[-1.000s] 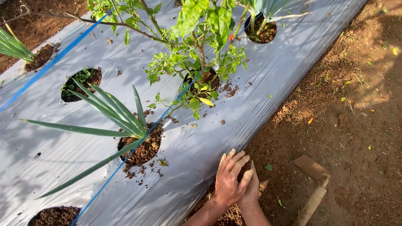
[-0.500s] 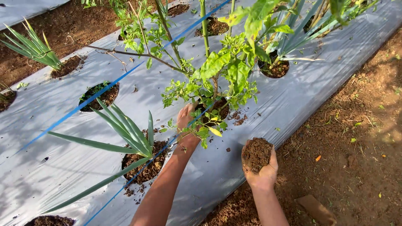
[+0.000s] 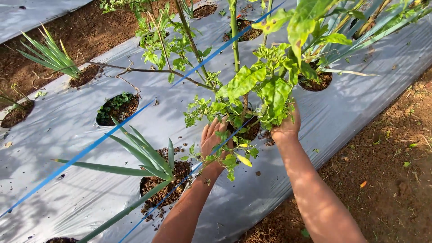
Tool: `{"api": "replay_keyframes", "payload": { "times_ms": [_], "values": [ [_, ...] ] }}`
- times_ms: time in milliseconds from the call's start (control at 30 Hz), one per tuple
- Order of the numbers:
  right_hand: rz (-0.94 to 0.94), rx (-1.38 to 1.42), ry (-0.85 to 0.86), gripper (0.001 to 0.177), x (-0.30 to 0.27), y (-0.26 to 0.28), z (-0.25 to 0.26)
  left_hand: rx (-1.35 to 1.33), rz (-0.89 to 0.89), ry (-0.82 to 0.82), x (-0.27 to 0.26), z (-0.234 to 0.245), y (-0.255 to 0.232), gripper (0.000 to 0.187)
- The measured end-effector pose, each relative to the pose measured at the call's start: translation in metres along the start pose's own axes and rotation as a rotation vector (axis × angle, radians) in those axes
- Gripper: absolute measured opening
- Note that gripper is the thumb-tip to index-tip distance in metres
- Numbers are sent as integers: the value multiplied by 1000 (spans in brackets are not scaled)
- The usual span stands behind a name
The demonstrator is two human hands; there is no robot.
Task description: The person uses a hand hoe to loosen soil next to a plastic-covered garden bed and then packs the soil around the base of plants with their hands. They repeat this process for several plants, including tomato and onion plants, ensuring the soil is firm around the stems.
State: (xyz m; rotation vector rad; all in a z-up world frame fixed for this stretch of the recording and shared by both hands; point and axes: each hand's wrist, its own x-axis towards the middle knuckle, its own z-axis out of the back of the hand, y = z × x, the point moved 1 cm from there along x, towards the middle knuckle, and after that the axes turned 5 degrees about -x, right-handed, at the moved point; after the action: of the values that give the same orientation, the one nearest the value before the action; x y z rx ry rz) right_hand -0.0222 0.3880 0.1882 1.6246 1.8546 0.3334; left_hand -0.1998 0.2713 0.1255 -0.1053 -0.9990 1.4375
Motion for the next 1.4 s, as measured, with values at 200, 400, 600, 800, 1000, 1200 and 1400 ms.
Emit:
{"api": "replay_keyframes", "payload": {
  "times_ms": [200, 400, 600, 800, 1000, 1200, 1400],
  "values": [
    [44, -342, 102, 43, 9, -12, -27, 5, 62, 67, 0, -7, 16, 68],
    [103, -700, 214, 41, 9, -14, -22, -785, 72, -22, 4, 26, -35, 84],
    [155, -1040, 316, 40, 20, -24, -43, -273, -137, -53, -13, -23, 32, 86],
    [215, -1394, 434, 40, 30, -24, -45, -176, -153, -107, -15, -41, 46, 65],
    [272, -1753, 542, 39, 9, -20, -1, 143, 82, 137, 1, -22, 33, 51],
    [331, -2101, 641, 39, 0, -5, 42, 108, 111, 80, -3, -27, 39, 47],
    [596, -2647, 979, 51, 34, 0, 36, 181, 79, 115, -7, -16, 18, 57]
  ]
}}
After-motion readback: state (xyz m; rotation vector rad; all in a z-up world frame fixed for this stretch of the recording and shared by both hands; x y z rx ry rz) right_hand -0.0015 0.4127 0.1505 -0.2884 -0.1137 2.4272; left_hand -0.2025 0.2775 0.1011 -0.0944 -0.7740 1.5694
